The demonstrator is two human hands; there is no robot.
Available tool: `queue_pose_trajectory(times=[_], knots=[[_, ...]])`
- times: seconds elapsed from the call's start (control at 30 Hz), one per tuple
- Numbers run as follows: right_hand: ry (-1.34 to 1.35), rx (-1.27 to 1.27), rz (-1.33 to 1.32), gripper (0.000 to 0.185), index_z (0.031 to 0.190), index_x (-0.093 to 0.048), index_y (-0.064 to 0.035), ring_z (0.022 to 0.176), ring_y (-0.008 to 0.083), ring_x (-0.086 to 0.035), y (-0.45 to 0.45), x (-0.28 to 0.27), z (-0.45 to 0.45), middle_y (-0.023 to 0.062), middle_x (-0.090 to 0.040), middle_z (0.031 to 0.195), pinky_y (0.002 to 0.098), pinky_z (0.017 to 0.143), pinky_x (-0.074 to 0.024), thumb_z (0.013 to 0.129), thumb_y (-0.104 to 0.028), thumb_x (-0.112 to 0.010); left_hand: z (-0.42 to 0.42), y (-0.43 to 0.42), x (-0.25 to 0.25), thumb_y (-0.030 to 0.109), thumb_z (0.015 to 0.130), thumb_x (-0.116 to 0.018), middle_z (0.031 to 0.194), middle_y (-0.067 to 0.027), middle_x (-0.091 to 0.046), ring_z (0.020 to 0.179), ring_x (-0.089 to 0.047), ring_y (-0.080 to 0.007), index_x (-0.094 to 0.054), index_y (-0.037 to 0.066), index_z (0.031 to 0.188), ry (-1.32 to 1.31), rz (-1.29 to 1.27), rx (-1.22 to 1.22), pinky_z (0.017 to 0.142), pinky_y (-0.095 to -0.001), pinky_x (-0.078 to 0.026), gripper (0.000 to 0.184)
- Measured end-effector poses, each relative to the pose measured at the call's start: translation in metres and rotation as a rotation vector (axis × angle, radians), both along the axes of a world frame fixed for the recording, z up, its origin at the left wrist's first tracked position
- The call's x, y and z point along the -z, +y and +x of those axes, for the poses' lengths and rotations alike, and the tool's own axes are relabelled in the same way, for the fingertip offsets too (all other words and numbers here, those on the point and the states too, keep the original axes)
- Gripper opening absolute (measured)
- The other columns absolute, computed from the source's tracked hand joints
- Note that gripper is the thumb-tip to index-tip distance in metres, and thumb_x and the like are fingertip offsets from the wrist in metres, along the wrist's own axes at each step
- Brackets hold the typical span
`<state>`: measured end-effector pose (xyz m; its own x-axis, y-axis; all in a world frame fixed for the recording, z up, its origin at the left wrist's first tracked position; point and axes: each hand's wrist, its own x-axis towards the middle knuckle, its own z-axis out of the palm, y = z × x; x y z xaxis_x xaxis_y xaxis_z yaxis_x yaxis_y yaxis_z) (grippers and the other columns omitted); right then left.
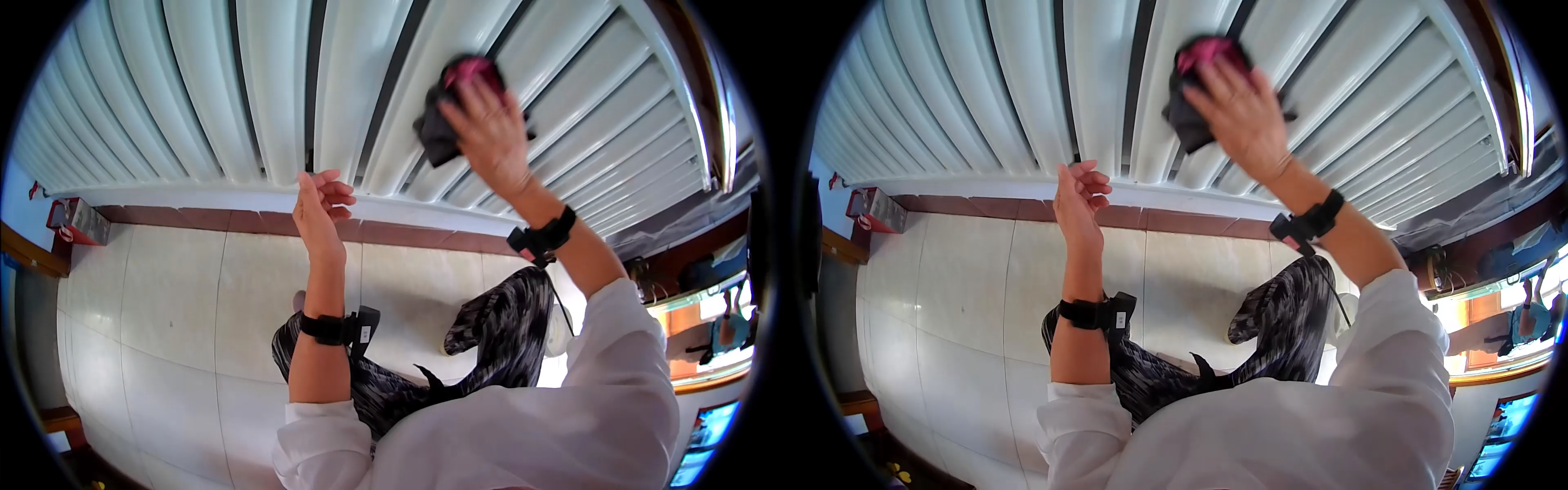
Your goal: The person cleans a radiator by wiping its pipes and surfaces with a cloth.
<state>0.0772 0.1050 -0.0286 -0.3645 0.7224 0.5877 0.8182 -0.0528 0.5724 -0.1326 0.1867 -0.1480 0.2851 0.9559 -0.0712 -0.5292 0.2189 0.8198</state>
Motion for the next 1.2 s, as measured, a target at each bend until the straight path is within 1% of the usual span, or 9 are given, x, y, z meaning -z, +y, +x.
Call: queue_pose_trajectory(times=[0.27, 0.53, 0.6, 0.67, 0.73, 0.8, 1.07, 1.17, 1.2], knots=[[0.032, -0.091, -0.317, 0.044, 0.119, -0.058, -0.0141, 0.125, 0.0183, -0.043, -0.017, 0.131, 0.008, 0.0037, -0.046, 0.135, 0.0385, 0.101, -0.0319, 0.076, -0.008, -0.053, 0.002, 0.002, 0.002, 0.045, 0.098, -0.033, 0.075, -0.004, -0.059, 0.065, -0.054, -0.0109, -0.059, 0.002, 0.099, 0.04, -0.008, 0.032, 0.054, -0.0228, -0.04, 0.05], [0.271, -0.115, -0.597, 0.041, 0.115, -0.057, -0.0099, 0.117, 0.022, -0.048, -0.035, 0.15, -0.008, 0.0093, -0.052, 0.123, 0.036, 0.101, -0.0336, 0.074, -0.006, -0.055, 0.011, 0.001, 0.021, 0.051, 0.095, -0.036, 0.074, -0.0061, -0.061, 0.061, -0.058, -0.0114, -0.061, 0.0, 0.096, 0.132, 0.019, 0.091, 0.049, -0.0217, -0.041, 0.056], [0.435, -0.103, -0.612, 0.038, 0.116, -0.054, -0.0054, 0.113, 0.0266, -0.051, -0.043, 0.136, -0.011, 0.0129, -0.054, 0.119, 0.0373, 0.099, -0.0364, 0.078, -0.01, -0.056, 0.009, -0.001, 0.027, 0.049, 0.096, -0.034, 0.077, -0.0041, -0.061, 0.064, -0.056, -0.0113, -0.061, 0.002, 0.099, 0.218, 0.017, 0.178, 0.053, -0.0223, -0.041, 0.054], [1.032, 0.464, -1.193, 0.039, 0.119, -0.05, -0.0026, 0.113, 0.0321, -0.05, -0.055, 0.094, -0.026, 0.015, -0.054, 0.121, 0.0386, 0.098, -0.0379, 0.084, -0.017, -0.056, 0.009, 0.0, 0.038, 0.049, 0.095, -0.038, 0.079, -0.0037, -0.062, 0.065, -0.057, -0.0109, -0.061, 0.003, 0.1, 0.28, 0.037, 0.215, 0.053, -0.0221, -0.041, 0.051], [1.088, 0.084, -1.163, 0.051, 0.123, -0.047, -0.0025, 0.115, 0.0345, -0.049, -0.091, 0.167, 0.027, 0.0204, -0.052, 0.124, 0.0382, 0.091, -0.0415, 0.085, -0.034, -0.059, 0.007, -0.002, 0.047, 0.049, 0.094, -0.042, 0.08, -0.0033, -0.063, 0.066, -0.058, -0.0105, -0.061, 0.005, 0.101, 0.352, 0.055, 0.255, 0.054, -0.0218, -0.042, 0.049], [1.292, 0.222, -1.323, 0.055, 0.122, -0.047, 0.0009, 0.109, 0.0291, -0.053, -0.118, 0.138, 0.023, 0.0192, -0.055, 0.118, 0.0352, 0.087, -0.0428, 0.084, -0.036, -0.062, 0.008, -0.008, 0.054, 0.043, 0.091, -0.052, 0.083, -0.0027, -0.064, 0.07, -0.06, -0.0098, -0.062, 0.008, 0.103, 0.593, 0.118, 0.39, 0.056, -0.0217, -0.043, 0.038], [2.397, 0.269, -0.626, 0.055, 0.122, -0.043, 0.0016, 0.097, 0.0174, -0.054, -0.162, 0.186, 0.018, 0.0122, -0.056, 0.109, 0.0284, 0.084, -0.0427, 0.085, -0.036, -0.061, 0.047, -0.084, 0.078, 0.038, 0.088, -0.06, 0.101, -0.0024, -0.065, 0.087, -0.061, -0.0114, -0.055, 0.012, 0.122, 0.821, 0.44, 0.64, 0.071, -0.0275, -0.048, 0.043], [2.763, -0.12, -0.57, 0.046, 0.126, -0.045, -0.01, 0.097, 0.0165, -0.056, -0.158, 0.159, -0.011, 0.0046, -0.056, 0.11, 0.0312, 0.082, -0.0438, 0.092, -0.04, -0.05, 0.066, -0.136, 0.062, 0.036, 0.088, -0.06, 0.104, -0.0039, -0.063, 0.086, -0.061, -0.0134, -0.047, 0.009, 0.129, 0.735, 0.116, 0.619, 0.072, -0.0289, -0.049, 0.05], [2.79, -0.279, -0.72, 0.056, 0.132, -0.043, -0.0109, 0.106, 0.0166, -0.054, -0.158, 0.159, -0.014, 0.0083, -0.053, 0.12, 0.0334, 0.083, -0.0458, 0.093, -0.05, -0.043, 0.074, -0.14, 0.068, 0.032, 0.088, -0.062, 0.104, -0.0048, -0.061, 0.086, -0.06, -0.0141, -0.045, 0.006, 0.129, 0.622, 0.399, 0.464, 0.07, -0.0283, -0.05, 0.051]])
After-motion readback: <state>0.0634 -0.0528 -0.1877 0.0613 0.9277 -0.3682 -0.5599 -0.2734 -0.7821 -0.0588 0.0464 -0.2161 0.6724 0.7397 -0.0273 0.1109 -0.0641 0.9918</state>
